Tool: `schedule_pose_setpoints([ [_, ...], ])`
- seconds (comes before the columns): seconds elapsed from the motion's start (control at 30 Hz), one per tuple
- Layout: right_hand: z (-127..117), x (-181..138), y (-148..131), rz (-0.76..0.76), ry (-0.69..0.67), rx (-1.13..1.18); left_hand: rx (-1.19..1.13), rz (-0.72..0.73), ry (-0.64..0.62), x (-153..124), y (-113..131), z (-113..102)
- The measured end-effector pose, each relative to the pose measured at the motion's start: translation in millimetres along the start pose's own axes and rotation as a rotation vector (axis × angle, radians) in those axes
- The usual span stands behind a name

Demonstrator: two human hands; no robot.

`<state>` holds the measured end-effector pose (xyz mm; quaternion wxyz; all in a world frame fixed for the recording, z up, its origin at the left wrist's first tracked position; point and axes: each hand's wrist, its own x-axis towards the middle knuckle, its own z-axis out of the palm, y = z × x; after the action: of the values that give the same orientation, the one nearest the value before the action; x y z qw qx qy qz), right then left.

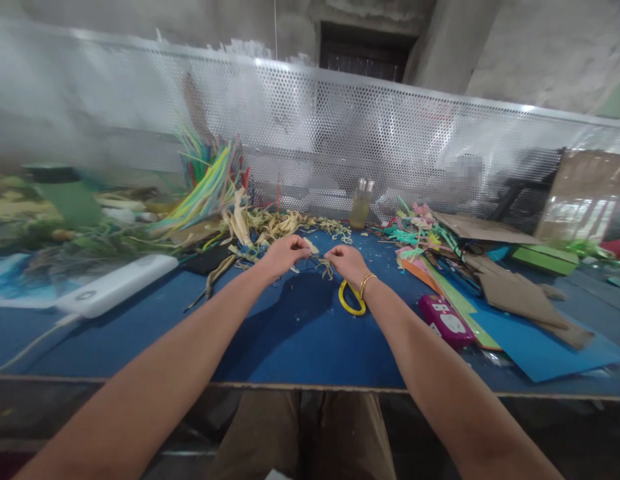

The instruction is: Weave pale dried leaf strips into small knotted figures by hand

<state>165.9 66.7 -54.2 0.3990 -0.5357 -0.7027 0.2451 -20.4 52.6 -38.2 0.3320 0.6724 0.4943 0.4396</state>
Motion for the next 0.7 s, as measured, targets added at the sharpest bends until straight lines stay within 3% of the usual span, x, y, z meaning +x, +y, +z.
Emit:
schedule_pose_setpoints([
  [0.1, -5, 2, 1, 0.040, 0.027, -0.077, -0.196, -0.075, 0.024, -1, 3, 2],
  [0.23, -8, 2, 0, 0.092, 0.029, -0.043, -0.389, -0.161, -0.059, -5, 8, 6],
  [0.3, -8, 1, -2, 0.164, 0.010, 0.102, -0.334, -0.186, -0.091, -6, 9, 7],
  [0.4, -7, -2, -10, 0.302, -0.055, 0.510, -0.220, -0.188, -0.108, -8, 8, 9],
  [0.5, -6, -7, -18, 0.347, -0.174, 0.895, -0.205, -0.184, -0.138, -10, 9, 9],
  [0.6, -5, -10, -24, 0.324, -0.262, 1.028, -0.220, -0.176, -0.161, -11, 11, 9],
  [0.7, -4, -10, -26, 0.305, -0.219, 1.018, -0.236, -0.165, -0.142, -10, 14, 10],
])
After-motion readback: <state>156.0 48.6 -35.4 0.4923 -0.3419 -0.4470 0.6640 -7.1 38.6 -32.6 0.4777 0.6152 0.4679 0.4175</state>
